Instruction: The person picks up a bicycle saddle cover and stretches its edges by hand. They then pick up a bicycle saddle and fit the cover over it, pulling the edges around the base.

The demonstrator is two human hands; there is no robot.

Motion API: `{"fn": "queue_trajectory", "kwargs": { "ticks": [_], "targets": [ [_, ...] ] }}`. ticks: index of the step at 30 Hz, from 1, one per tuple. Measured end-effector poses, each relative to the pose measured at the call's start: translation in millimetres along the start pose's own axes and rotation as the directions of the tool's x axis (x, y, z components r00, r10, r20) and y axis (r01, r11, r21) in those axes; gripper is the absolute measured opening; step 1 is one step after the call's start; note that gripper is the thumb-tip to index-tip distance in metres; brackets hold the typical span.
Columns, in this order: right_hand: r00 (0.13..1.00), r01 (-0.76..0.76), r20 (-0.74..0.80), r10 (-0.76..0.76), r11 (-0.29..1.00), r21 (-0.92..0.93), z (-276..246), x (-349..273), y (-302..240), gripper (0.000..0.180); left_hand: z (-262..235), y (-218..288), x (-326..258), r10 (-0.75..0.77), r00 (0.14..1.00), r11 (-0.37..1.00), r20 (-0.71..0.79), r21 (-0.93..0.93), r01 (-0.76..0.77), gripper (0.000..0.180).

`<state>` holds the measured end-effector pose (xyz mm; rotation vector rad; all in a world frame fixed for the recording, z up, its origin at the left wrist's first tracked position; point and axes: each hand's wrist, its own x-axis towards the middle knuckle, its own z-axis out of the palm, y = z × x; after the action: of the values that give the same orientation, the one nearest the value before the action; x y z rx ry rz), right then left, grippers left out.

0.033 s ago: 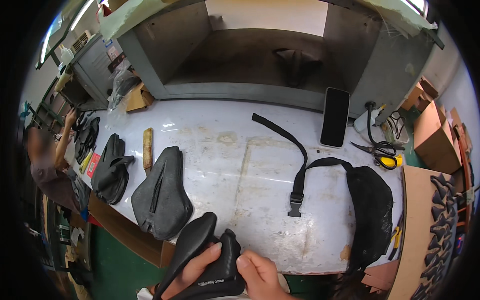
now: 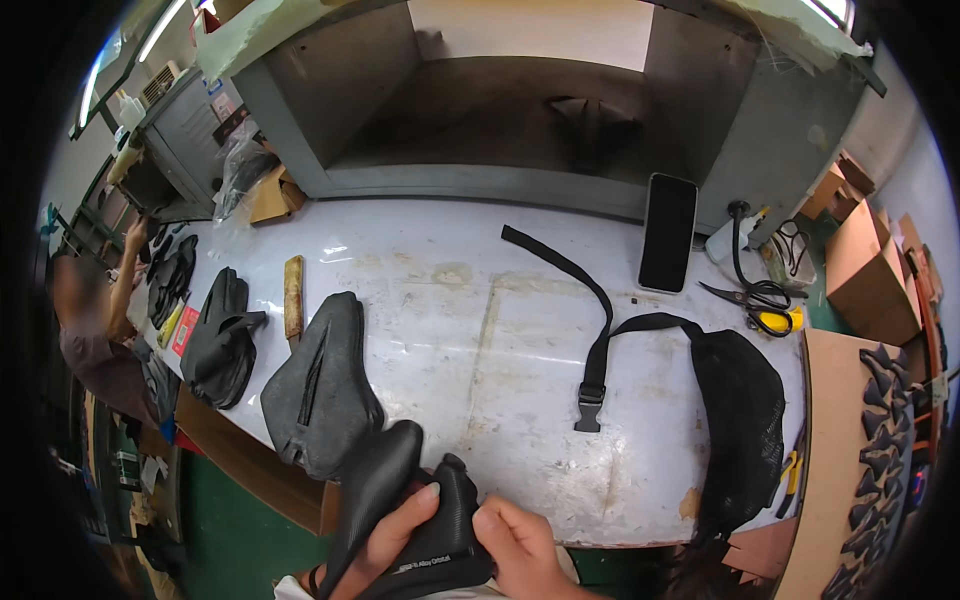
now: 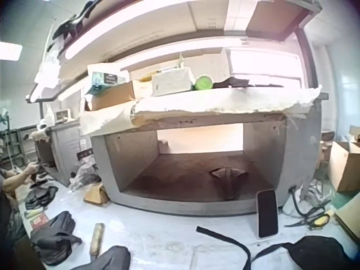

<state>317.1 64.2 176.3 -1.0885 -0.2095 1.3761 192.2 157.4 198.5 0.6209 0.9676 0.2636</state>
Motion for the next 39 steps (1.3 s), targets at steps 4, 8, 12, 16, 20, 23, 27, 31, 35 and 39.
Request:
{"fn": "queue_trajectory", "kwargs": {
  "ticks": [4, 8, 12, 16, 20, 23, 27, 31, 35, 39],
  "targets": [
    [0.959, 0.240, 0.219, -0.179, 0.924, -0.297, -12.7, -5.5, 1.3, 0.030, 2.8, -3.8, -1.4, 0.302, 0.952, 0.953, 0.050, -0.004, -0.302, 0.029],
    [0.983, 0.001, 0.175, -0.050, 0.962, 0.271, -25.7, 5.1, 22.0, 0.036, 2.1, -10.6, 16.7, 0.461, 0.884, 0.856, 0.078, 0.223, -0.466, 0.032],
    [0.959, 0.282, -0.040, -0.280, 0.958, 0.057, -3.7, 5.0, 28.7, 0.036, -10.3, -29.7, 21.6, 0.597, 0.791, 0.681, 0.132, 0.438, -0.587, 0.034],
    [0.904, 0.420, -0.003, -0.427, 0.890, -0.179, -14.9, 0.5, 22.7, 0.040, -25.8, -26.7, 31.0, 0.697, 0.684, 0.444, 0.214, 0.621, -0.646, 0.037],
    [0.844, 0.465, -0.151, -0.515, 0.843, -0.270, -21.7, 2.6, 9.4, 0.048, -25.0, -4.0, 21.0, 0.660, 0.710, 0.541, 0.246, 0.500, -0.676, 0.043],
    [0.841, 0.474, -0.050, -0.539, 0.778, -0.413, -37.5, -1.8, 0.7, 0.050, -51.5, 1.2, 21.1, 0.369, 0.915, 0.858, 0.161, -0.438, -0.269, 0.027],
    [0.771, 0.567, 0.123, -0.625, 0.585, -0.579, -47.4, 2.7, -2.3, 0.040, -57.3, 10.0, 17.8, 0.717, 0.630, 0.531, 0.299, 0.351, -0.771, 0.013],
    [0.679, 0.540, 0.149, -0.719, 0.351, -0.765, -36.5, 9.6, -6.3, 0.016, -42.8, 18.6, 13.2, 0.848, 0.468, 0.216, 0.250, 0.644, -0.734, 0.009],
    [0.655, 0.640, 0.368, -0.660, 0.226, -0.734, -16.6, -24.2, -30.3, 0.046, -47.2, 18.7, 14.8, 0.897, 0.351, 0.077, 0.270, 0.685, -0.724, 0.008],
    [0.787, 0.617, 0.530, -0.315, 0.381, -0.689, 5.7, -24.8, -12.2, 0.061, -35.3, 19.3, 16.8, 0.939, 0.166, -0.111, 0.300, 0.724, -0.681, 0.008]
  ]
}}
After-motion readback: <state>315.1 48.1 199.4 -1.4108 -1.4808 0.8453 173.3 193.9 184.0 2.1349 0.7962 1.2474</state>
